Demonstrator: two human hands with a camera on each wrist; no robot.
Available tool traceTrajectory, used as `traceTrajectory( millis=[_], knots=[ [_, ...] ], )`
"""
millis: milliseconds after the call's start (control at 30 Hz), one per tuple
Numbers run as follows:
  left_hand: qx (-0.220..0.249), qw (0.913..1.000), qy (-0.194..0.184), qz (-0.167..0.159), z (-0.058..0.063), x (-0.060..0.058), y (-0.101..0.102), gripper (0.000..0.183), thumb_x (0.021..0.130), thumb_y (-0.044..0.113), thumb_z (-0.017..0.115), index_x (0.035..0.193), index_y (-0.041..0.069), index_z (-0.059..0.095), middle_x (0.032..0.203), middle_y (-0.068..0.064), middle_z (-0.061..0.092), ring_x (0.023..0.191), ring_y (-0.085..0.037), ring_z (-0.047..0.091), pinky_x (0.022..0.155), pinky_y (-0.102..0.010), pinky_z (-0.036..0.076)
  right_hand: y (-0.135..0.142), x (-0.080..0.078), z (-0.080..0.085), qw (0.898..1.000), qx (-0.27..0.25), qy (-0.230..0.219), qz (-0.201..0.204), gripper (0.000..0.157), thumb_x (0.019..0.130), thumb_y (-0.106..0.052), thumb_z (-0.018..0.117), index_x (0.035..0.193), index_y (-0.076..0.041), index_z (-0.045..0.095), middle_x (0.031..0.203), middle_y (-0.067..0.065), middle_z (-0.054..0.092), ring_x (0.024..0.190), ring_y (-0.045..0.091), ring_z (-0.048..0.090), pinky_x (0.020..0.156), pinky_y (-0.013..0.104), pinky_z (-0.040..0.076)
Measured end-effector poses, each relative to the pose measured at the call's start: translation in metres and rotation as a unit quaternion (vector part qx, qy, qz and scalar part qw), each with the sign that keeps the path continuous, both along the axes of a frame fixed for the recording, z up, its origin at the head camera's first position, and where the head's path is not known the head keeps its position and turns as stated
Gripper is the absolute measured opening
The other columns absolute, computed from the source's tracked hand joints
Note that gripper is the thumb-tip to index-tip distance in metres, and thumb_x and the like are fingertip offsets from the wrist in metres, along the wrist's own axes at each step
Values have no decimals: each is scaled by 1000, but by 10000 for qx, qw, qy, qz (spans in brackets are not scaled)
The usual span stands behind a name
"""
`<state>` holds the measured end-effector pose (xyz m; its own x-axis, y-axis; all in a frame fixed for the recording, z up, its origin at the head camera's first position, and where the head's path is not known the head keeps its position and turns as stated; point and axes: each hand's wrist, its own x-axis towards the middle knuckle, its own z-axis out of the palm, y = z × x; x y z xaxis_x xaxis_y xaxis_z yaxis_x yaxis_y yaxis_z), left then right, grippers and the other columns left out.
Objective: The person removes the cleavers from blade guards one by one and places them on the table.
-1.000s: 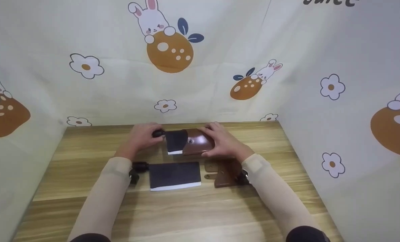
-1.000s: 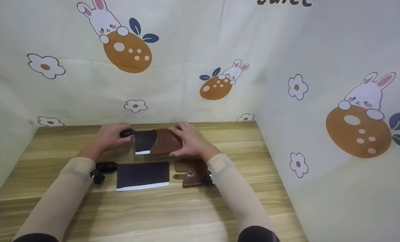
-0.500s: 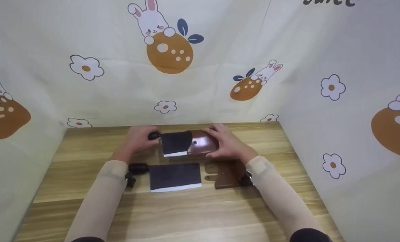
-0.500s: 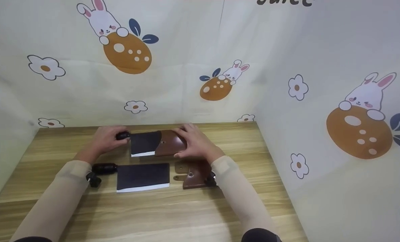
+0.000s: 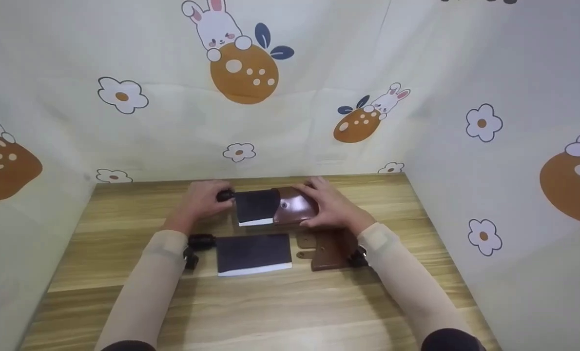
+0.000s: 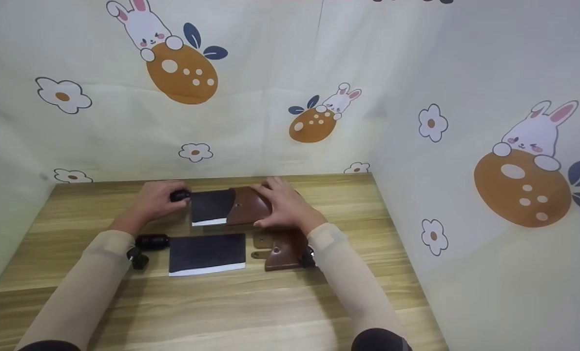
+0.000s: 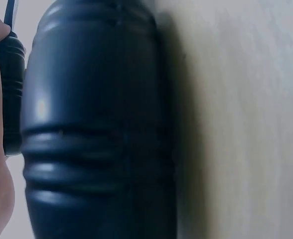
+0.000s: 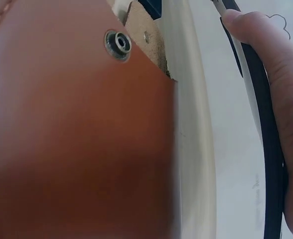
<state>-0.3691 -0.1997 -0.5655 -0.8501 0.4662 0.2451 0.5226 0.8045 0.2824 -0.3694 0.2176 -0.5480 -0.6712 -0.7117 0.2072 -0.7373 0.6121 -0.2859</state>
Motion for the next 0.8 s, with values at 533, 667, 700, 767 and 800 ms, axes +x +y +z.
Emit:
traceTrajectory(
  millis=[533,667,700,767,800],
  knots=[
    [-68,9999,-82,63,10,5,-6,34,95,42,75,117,16,74,102,-5,74,89,-29,66,79,-51,54,5,2,5,9997,98,-91,-215,114,72,-63,94,169,-26,46,159,7,47,144,26,43,120,50,41],
    [-86,9999,-72,72,10,7,-8,33,95,42,75,118,17,75,101,-4,74,89,-27,66,79,-50,54,6,2,4,9997,124,-45,-212,114,72,-62,95,170,-28,46,158,7,48,143,26,43,119,50,42],
    [-83,9999,-52,58,11,8,-8,34,95,42,76,118,17,75,102,-4,74,89,-27,66,79,-50,54,7,2,4,9998,107,-13,-185,114,72,-62,95,169,-27,47,157,8,49,142,27,43,118,50,42],
    [-55,10000,-11,24,12,9,-8,34,95,41,76,117,17,75,103,-5,75,89,-28,67,78,-51,54,7,2,3,9999,80,66,-103,112,72,-62,94,167,-24,49,154,9,51,140,29,45,117,51,43],
    [-37,10000,11,24,12,10,-9,34,94,41,76,117,16,75,103,-5,75,89,-28,67,78,-51,54,8,2,3,9999,53,103,-70,111,72,-63,94,167,-23,51,152,10,52,139,30,45,116,51,44]
  ],
)
